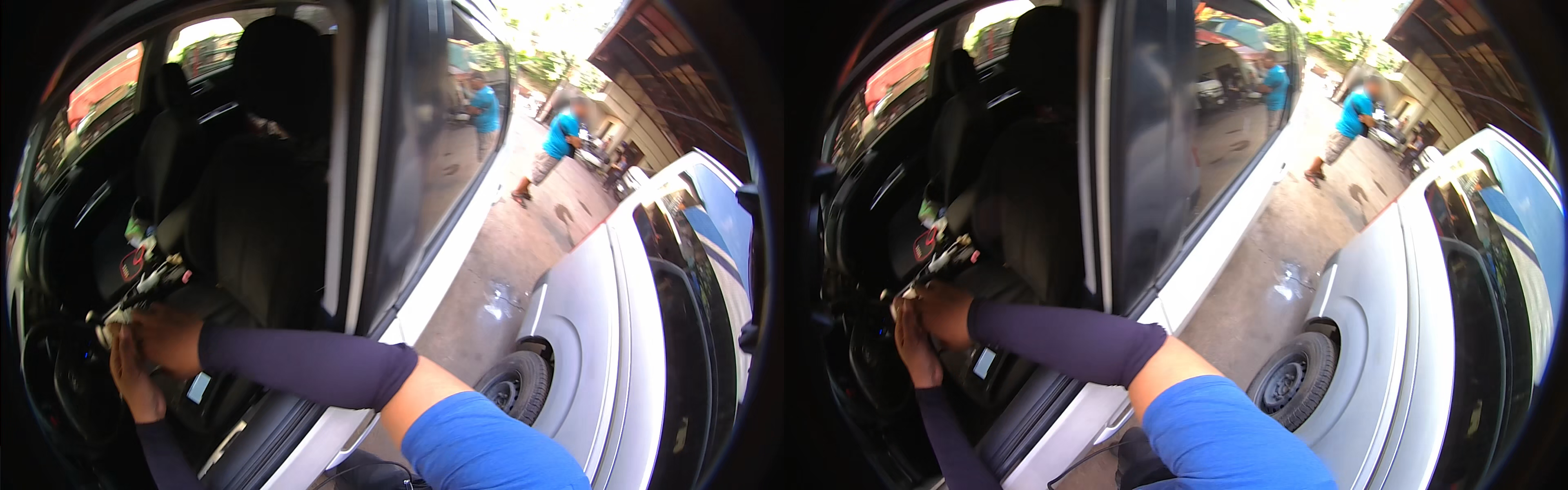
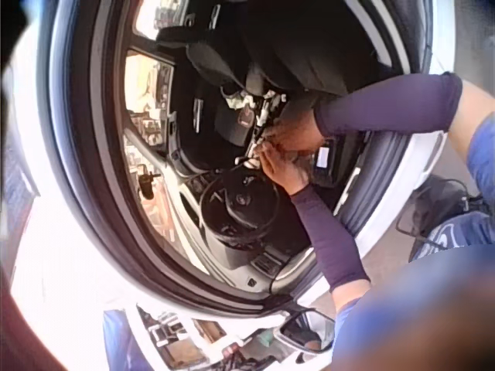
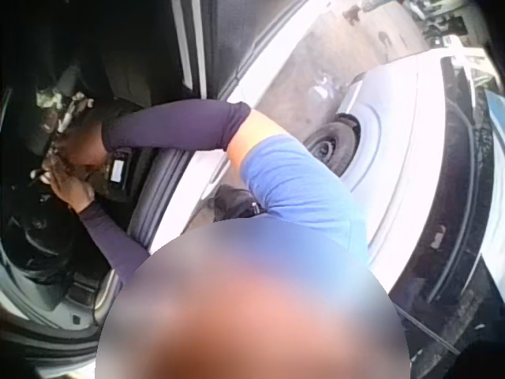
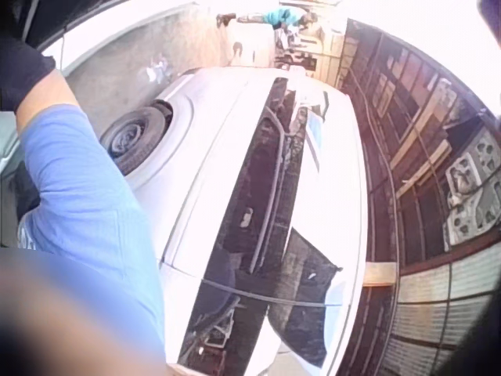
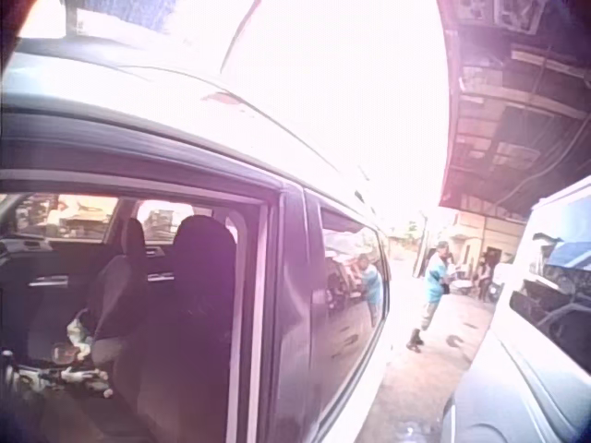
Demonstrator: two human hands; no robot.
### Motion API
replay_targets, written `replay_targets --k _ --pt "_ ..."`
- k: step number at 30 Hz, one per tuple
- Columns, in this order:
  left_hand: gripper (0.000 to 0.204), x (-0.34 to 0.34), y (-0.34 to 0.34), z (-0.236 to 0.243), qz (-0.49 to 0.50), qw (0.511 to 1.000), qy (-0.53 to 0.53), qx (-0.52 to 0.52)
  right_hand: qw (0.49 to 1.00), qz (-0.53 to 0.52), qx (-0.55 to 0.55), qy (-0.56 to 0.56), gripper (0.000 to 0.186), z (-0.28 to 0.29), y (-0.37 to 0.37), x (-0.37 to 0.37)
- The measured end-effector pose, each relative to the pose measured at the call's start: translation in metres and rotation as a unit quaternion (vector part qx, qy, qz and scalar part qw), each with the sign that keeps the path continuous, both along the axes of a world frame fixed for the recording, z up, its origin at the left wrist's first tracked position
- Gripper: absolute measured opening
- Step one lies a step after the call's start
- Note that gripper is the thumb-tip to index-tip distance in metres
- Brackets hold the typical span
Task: The person sits in the driver seat of a white car, starts the engine, and uses a handheld diagnostic scanner to read vehicle data. They briefly handle a paper document and then continue operating the scanner while seated.
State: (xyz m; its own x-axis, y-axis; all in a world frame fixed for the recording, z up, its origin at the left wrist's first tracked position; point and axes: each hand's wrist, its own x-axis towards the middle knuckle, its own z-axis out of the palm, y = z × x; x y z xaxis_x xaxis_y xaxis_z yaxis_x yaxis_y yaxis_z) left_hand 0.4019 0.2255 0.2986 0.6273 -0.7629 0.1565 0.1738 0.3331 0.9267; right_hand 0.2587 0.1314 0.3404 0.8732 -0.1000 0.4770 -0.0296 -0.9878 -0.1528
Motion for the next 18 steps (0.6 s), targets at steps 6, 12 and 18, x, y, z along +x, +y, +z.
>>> replay_targets --k 6,12,18 --pt "0.051 0.000 0.006 0.000 -0.037 0.998 -0.042 0.027 0.999 -0.001 0.020 -0.041 0.049 -0.011 -0.008 0.014" --pt "0.050 0.003 0.002 0.003 -0.022 0.999 -0.004 0.041 0.998 -0.001 0.032 -0.059 0.058 -0.034 -0.011 0.040" --pt "0.048 0.028 0.005 -0.002 -0.045 0.992 0.109 0.039 0.975 0.012 0.168 -0.147 0.049 -0.016 -0.009 0.026"
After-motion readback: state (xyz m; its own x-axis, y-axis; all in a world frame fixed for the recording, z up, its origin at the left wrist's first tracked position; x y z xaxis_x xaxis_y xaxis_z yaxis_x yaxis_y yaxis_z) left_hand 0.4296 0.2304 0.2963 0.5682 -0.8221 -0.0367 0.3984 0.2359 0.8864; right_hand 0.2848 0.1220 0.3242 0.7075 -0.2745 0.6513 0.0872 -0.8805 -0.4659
